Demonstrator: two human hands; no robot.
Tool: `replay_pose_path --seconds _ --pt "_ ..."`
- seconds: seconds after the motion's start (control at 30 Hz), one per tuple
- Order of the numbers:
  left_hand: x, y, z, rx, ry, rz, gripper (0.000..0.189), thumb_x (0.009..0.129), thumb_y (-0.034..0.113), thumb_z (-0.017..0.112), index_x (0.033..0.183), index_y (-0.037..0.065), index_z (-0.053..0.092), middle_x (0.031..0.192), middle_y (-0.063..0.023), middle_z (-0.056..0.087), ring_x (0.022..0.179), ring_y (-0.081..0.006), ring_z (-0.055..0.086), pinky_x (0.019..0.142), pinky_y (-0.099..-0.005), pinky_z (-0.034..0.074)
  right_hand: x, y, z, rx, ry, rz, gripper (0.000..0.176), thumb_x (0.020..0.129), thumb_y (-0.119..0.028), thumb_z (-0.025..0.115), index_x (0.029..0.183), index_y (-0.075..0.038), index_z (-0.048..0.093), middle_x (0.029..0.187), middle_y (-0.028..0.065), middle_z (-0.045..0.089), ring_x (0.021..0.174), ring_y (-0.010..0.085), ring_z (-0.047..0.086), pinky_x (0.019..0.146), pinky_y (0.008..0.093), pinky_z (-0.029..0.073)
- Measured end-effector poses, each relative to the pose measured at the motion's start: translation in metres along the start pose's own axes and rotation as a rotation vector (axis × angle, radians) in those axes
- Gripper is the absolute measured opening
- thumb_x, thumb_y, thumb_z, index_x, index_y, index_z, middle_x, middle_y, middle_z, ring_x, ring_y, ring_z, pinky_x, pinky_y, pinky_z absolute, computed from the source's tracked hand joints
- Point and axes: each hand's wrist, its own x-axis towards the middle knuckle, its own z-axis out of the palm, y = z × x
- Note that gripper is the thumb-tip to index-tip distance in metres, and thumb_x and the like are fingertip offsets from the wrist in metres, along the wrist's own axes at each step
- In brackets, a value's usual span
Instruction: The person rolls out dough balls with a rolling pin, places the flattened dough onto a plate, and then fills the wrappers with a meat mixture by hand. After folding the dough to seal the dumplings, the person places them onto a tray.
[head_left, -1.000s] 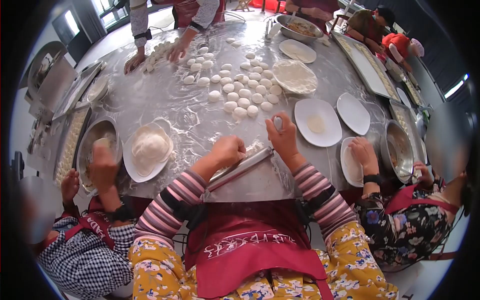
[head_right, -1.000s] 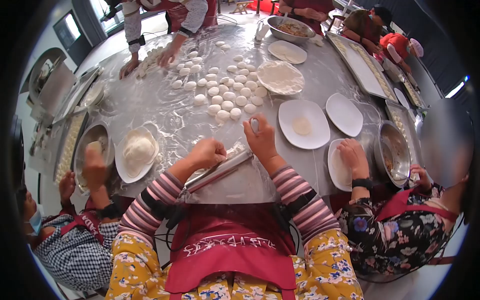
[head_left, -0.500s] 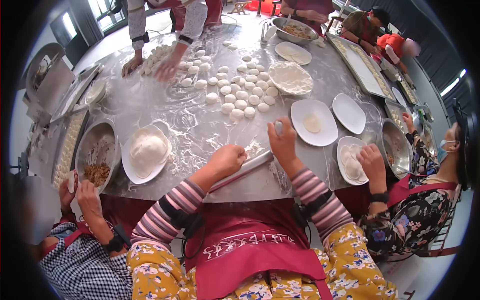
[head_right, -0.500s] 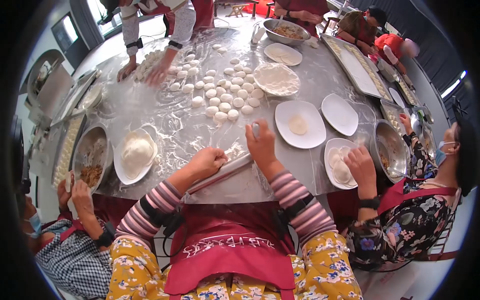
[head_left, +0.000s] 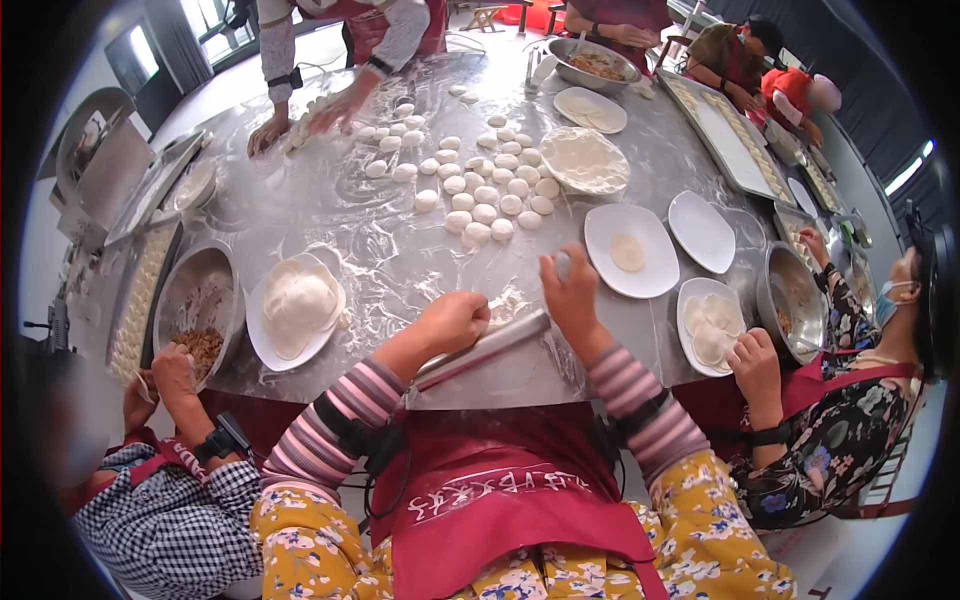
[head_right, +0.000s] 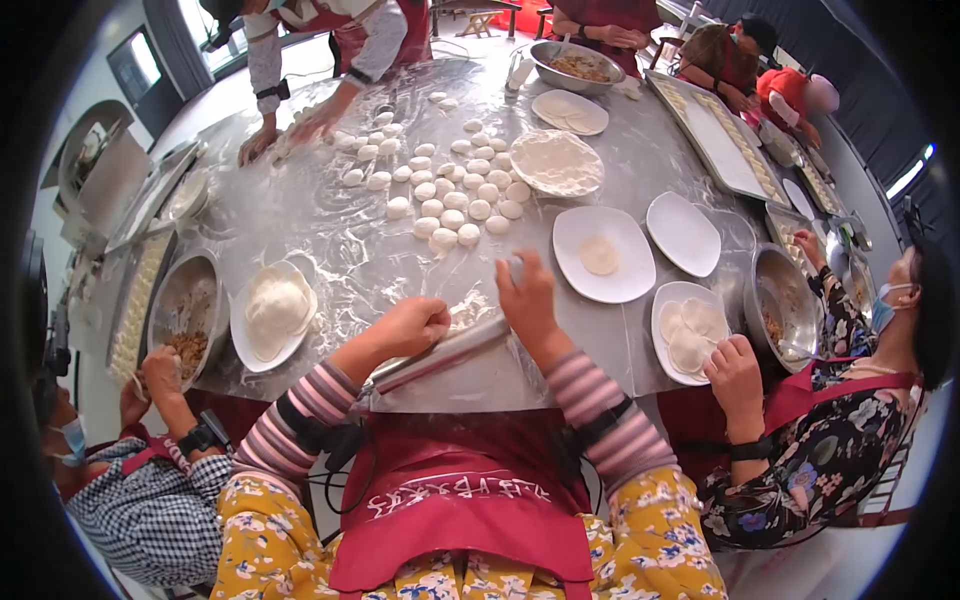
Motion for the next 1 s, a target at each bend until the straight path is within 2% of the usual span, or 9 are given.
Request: replay_pose_path --seconds 0.07,0.2,0.27,0.37,0.57,0.8,0.87,0.97,1.0 --pt "0.007 0.004 0.0 0.065 0.094 -0.035 0.012 0.083 0.011 0.063 0.089 0.001 0.065 0.079 -0.0161 0.066 0.075 -0.0274 0.064 0.071 -0.0367 0.05 0.014 -0.003 0.013 0.032 0.004 0.007 0.022 0.084 -0.007 0.069 0.097 -0.003 0.052 0.069 0.0204 0.059 0.061 0.0385 0.061 0.054 0.0428 0.046" --pt "0.003 0.009 -0.002 0.015 0.0 -0.012 0.014 0.083 0.012 0.063 0.09 0.001 0.065 0.079 -0.0172 0.065 0.075 -0.0288 0.064 0.07 -0.037 0.049 -0.007 -0.01 -0.018 -0.039 0.016 -0.051 0.021 0.084 -0.005 0.069 0.096 -0.004 0.052 0.071 0.0181 0.059 0.057 0.0364 0.06 0.053 0.042 0.046" --pt "0.002 -0.005 0.004 0.073 0.042 0.106 0.015 0.083 0.013 0.064 0.091 0.0 0.065 0.08 -0.017 0.066 0.074 -0.0285 0.064 0.069 -0.0369 0.049 -0.039 -0.016 -0.046 -0.025 0.004 0.069 0.02 0.084 -0.003 0.068 0.095 -0.004 0.052 0.071 0.015 0.058 0.054 0.0313 0.058 0.051 0.0393 0.046" --pt "-0.004 -0.002 -0.007 -0.092 -0.085 -0.002 0.015 0.083 0.013 0.065 0.091 0.0 0.065 0.082 -0.0177 0.066 0.076 -0.0291 0.065 0.07 -0.0371 0.05 -0.065 -0.027 -0.068 0.158 -0.031 0.261 0.02 0.084 -0.002 0.068 0.095 -0.004 0.052 0.068 0.0133 0.057 0.055 0.0268 0.057 0.052 0.0368 0.046" --pt "0.003 0.01 -0.008 0.031 -0.019 -0.012 0.01 0.08 0.009 0.062 0.086 0.002 0.067 0.085 -0.0199 0.067 0.084 -0.0373 0.065 0.073 -0.0418 0.051 0.008 0.001 0.009 0.022 -0.028 0.011 0.023 0.084 -0.009 0.07 0.097 -0.004 0.052 0.071 0.0238 0.057 0.065 0.0431 0.059 0.054 0.0449 0.044" --pt "-0.001 0.004 -0.005 0.09 -0.045 0.037 0.01 0.08 0.006 0.06 0.086 0.002 0.067 0.085 -0.0204 0.067 0.083 -0.0378 0.065 0.072 -0.0427 0.05 -0.025 -0.022 -0.042 -0.072 0.024 -0.019 0.019 0.084 -0.003 0.067 0.094 -0.004 0.052 0.067 0.0137 0.057 0.056 0.0298 0.059 0.052 0.0388 0.045" --pt "-0.005 0.002 -0.007 -0.094 -0.049 0.0 0.013 0.082 0.009 0.062 0.089 -0.001 0.065 0.082 -0.0192 0.067 0.076 -0.0302 0.066 0.069 -0.0382 0.05 -0.054 -0.025 -0.063 0.006 -0.031 0.122 0.018 0.084 -0.001 0.067 0.093 -0.003 0.052 0.065 0.0113 0.056 0.055 0.0243 0.06 0.05 0.0356 0.045" --pt "-0.007 0.005 -0.01 -0.112 -0.127 0.001 0.014 0.082 0.01 0.062 0.089 -0.002 0.064 0.08 -0.0197 0.066 0.075 -0.0302 0.065 0.069 -0.038 0.05 -0.045 -0.027 -0.057 0.113 -0.041 0.224 0.017 0.085 -0.001 0.066 0.093 -0.003 0.052 0.063 0.0103 0.057 0.055 0.0202 0.06 0.05 0.0337 0.045" --pt "-0.004 0.006 -0.01 -0.101 -0.133 0.004 0.014 0.082 0.01 0.062 0.089 -0.002 0.064 0.08 -0.0197 0.066 0.075 -0.0302 0.065 0.069 -0.038 0.05 -0.027 -0.025 -0.045 -0.027 -0.003 0.039 0.018 0.085 -0.003 0.067 0.095 -0.003 0.052 0.063 0.0146 0.058 0.055 0.0272 0.061 0.05 0.0375 0.046"
